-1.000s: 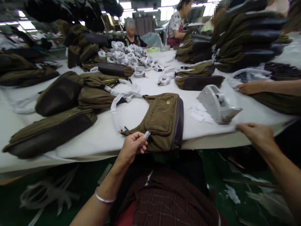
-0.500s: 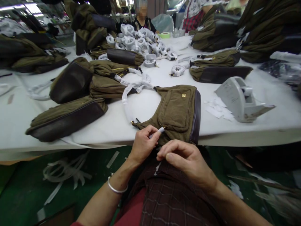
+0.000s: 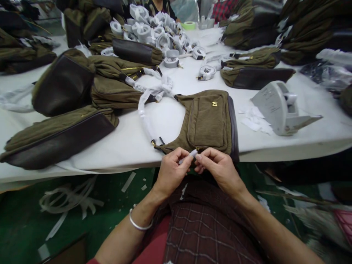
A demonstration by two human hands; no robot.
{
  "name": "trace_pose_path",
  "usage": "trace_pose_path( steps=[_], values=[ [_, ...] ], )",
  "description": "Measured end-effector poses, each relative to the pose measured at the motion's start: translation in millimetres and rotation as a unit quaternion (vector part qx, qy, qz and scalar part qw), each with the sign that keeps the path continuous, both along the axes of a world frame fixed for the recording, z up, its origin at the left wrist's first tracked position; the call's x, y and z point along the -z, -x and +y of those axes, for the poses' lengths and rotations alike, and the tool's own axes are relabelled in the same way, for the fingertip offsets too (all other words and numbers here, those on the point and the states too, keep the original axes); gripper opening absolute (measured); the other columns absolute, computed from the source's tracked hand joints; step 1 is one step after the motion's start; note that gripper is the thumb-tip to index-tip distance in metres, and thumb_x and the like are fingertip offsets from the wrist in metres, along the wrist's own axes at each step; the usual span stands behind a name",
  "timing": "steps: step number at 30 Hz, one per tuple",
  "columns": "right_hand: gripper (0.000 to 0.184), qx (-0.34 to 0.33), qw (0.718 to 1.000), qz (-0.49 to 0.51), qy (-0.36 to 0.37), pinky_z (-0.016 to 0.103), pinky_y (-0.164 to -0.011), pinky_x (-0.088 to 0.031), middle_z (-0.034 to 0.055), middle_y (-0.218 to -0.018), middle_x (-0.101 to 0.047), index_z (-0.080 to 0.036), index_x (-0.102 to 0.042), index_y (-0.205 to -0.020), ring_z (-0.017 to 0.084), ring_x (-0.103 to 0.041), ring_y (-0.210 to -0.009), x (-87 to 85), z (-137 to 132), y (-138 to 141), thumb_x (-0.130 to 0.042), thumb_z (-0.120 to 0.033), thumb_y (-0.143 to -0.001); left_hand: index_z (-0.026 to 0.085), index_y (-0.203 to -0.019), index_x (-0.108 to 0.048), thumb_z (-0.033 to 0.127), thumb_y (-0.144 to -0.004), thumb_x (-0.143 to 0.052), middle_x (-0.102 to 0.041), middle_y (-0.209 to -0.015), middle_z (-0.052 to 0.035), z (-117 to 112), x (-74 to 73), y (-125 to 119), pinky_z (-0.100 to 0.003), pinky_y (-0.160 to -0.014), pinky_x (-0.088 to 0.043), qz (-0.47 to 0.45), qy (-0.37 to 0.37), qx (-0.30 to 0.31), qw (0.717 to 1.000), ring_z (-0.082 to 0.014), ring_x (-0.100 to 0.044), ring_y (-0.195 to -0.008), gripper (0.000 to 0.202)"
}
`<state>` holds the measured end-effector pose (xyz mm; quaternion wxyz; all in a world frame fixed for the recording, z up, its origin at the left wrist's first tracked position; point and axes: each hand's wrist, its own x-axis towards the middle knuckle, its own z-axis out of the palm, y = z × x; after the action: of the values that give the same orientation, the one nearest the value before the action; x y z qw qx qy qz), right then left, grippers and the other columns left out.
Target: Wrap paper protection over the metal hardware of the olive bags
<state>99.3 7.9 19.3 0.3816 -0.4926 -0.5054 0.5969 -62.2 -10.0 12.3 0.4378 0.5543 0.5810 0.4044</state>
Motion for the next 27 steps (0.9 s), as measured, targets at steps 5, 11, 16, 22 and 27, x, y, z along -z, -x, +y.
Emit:
trace_pose_path(
  steps=[5, 11, 16, 22, 27],
  values=[
    [0.040, 0.036, 0.999, -0.014, 0.016, 0.021, -0.047, -0.049, -0.0009, -0.055, -0.062, -0.016, -0.059, -0.068, 0.011, -0.059, -0.047, 3.8, -2, 6, -0.071, -0.052, -0.078, 0.017, -0.079, -0.061, 0.035, -0.091, -0.057, -0.065, -0.073, -0.0006, -5, 4.4, -2, -0.019, -0.055, -0.048, 0.060, -0.056, 0.010, 0.997, -0.0098, -0.060, -0.061, 0.022],
    [0.041, 0.068, 0.997, -0.012, 0.028, 0.020, -0.041, -0.047, -0.0018, -0.053, -0.060, -0.016, -0.057, -0.065, 0.010, -0.056, -0.042, 7.2, -6, 3, -0.074, -0.051, -0.076, 0.016, -0.080, -0.060, 0.042, -0.087, -0.062, -0.062, -0.067, 0.0014, -3, 5.3, -7, -0.018, -0.047, -0.049, -0.143, 0.047, 0.031, 0.988, -0.0086, -0.058, -0.053, 0.027],
    [0.034, 0.008, 0.997, 0.037, 0.067, 0.024, -0.055, -0.057, 0.0029, -0.068, -0.070, -0.014, -0.066, -0.081, 0.013, -0.066, -0.057, 5.1, -5, -4, -0.074, -0.047, -0.076, 0.015, -0.077, -0.058, 0.041, -0.080, -0.070, -0.060, -0.061, 0.0035, 4, 9.7, -6, -0.014, -0.039, -0.041, -0.314, 0.129, 0.022, 0.940, -0.0045, -0.050, -0.044, 0.029],
    [0.028, 0.042, 0.998, -0.008, 0.037, 0.022, -0.052, -0.055, 0.0015, -0.062, -0.068, -0.014, -0.069, -0.082, 0.013, -0.065, -0.053, 7.6, -3, 3, -0.072, -0.041, -0.076, 0.014, -0.072, -0.057, 0.041, -0.074, -0.074, -0.058, -0.055, 0.0038, 7, 13.9, -4, -0.012, -0.035, -0.033, -0.359, 0.197, 0.026, 0.912, -0.0025, -0.044, -0.037, 0.032],
    [0.018, 0.091, 0.994, -0.053, -0.011, 0.019, -0.045, -0.050, 0.0003, -0.062, -0.068, -0.016, -0.069, -0.080, 0.012, -0.062, -0.047, 21.0, -1, 14, -0.066, -0.033, -0.078, 0.015, -0.068, -0.054, 0.044, -0.070, -0.075, -0.058, -0.054, 0.0032, 3, 16.2, -12, -0.013, -0.033, -0.032, -0.374, 0.221, 0.029, 0.900, -0.0022, -0.042, -0.035, 0.036]
  ],
)
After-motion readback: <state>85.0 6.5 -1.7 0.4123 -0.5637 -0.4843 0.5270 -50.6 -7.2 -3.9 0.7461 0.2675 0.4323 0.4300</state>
